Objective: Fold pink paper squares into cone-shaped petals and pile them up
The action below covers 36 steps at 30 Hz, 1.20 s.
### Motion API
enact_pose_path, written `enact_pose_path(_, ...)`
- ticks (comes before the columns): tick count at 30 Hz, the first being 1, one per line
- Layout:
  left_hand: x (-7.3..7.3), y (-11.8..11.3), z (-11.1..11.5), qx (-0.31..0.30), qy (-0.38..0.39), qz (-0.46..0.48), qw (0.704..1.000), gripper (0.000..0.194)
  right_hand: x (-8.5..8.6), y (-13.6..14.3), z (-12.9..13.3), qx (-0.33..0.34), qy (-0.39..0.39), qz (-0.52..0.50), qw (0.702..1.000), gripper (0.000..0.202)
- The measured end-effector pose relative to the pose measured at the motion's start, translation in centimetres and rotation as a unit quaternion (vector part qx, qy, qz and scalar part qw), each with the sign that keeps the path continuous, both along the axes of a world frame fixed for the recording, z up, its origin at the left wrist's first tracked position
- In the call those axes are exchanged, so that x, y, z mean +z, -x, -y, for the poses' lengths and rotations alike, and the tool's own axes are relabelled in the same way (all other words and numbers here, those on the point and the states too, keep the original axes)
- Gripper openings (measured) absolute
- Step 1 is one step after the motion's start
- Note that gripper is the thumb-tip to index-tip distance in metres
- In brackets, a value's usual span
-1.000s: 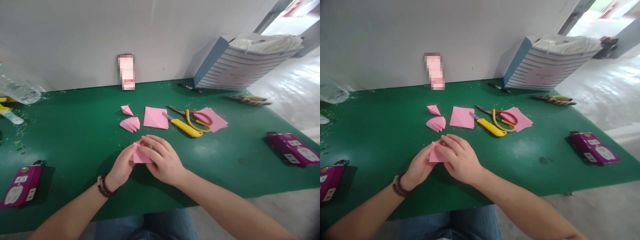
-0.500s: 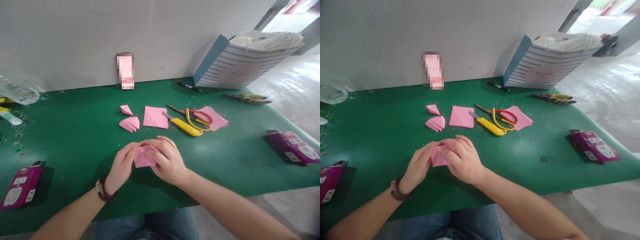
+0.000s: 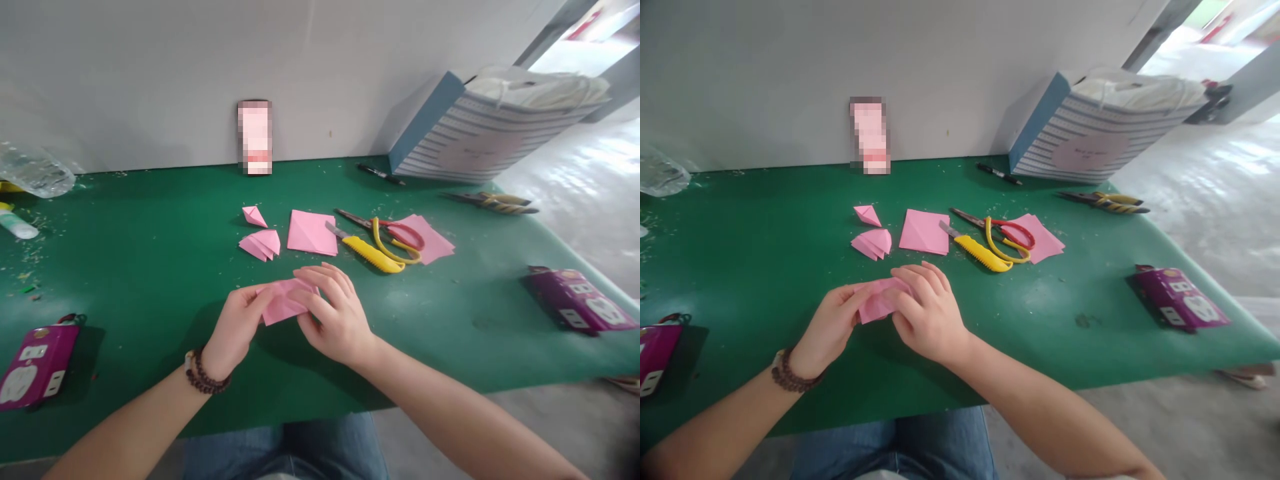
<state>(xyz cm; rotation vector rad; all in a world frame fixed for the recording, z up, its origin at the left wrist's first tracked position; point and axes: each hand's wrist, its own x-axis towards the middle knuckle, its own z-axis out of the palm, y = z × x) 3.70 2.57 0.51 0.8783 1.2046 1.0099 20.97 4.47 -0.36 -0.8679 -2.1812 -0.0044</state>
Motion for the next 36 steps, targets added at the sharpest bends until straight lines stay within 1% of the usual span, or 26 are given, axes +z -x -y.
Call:
enact_pose_path(2,0.1,0.1,0.0,-0.007,-0.006,0.000,1.000,0.038,0.0,0.1,0.0,-0.001,0.017,0.001,1.000,0.030)
enact_pose_path(4,0.2,0.1,0.1,-0.027,-0.023,-0.014,0.999,0.037,0.1,0.1,-0.1,0.003,0.039,-0.006,0.999,0.029)
enact_pose_path(6,0.3,0.2,0.1,-0.046,-0.040,-0.044,0.997,0.036,0.2,0.1,-0.1,0.004,0.070,-0.025,0.997,0.028)
enact_pose_path(9,0.4,0.5,0.0,-0.059,-0.046,-0.099,0.992,0.039,0.3,0.0,-0.2,-0.002,0.113,-0.056,0.992,0.032)
enact_pose_path(12,0.4,0.7,-0.3,-0.074,-0.049,-0.155,0.984,0.041,0.3,0.0,-0.4,0.000,0.125,-0.066,0.990,0.036)
enact_pose_path(15,0.3,0.8,-0.4,-0.094,-0.076,-0.212,0.970,0.048,0.0,0.1,-0.5,0.002,0.112,-0.054,0.992,0.036)
enact_pose_path(18,0.4,0.9,-0.4,-0.116,-0.092,-0.239,0.960,0.050,-0.3,0.0,-0.5,0.007,0.096,-0.034,0.995,0.033)
enact_pose_path(21,0.6,0.9,-0.3,-0.126,-0.107,-0.274,0.947,0.049,-0.2,-0.2,-0.4,0.014,0.110,-0.027,0.993,0.032)
enact_pose_path(26,0.8,1.2,-0.2,-0.135,-0.153,-0.373,0.905,0.043,0.1,-0.1,-0.1,0.022,0.124,-0.012,0.992,0.031)
enact_pose_path(28,0.8,1.3,-0.3,-0.139,-0.147,-0.366,0.908,0.042,0.1,0.0,-0.1,0.030,0.114,-0.001,0.993,0.028)
enact_pose_path(29,0.8,1.3,-0.3,-0.142,-0.135,-0.343,0.919,0.042,0.1,0.0,-0.1,0.031,0.107,0.004,0.994,0.028)
enact_pose_path(32,0.6,1.5,-0.5,-0.152,-0.065,-0.211,0.963,0.039,0.0,-0.2,-0.2,0.023,0.087,0.017,0.996,0.028)
enact_pose_path(33,0.6,1.5,-0.6,-0.153,-0.041,-0.169,0.973,0.037,-0.1,-0.3,-0.3,0.022,0.082,0.020,0.996,0.028)
enact_pose_path(34,0.5,1.6,-0.6,-0.151,-0.022,-0.142,0.978,0.035,-0.1,-0.3,-0.3,0.021,0.078,0.024,0.996,0.028)
enact_pose_path(36,0.3,1.6,-0.7,-0.142,-0.005,-0.133,0.981,0.032,-0.1,-0.5,-0.3,0.021,0.074,0.034,0.996,0.028)
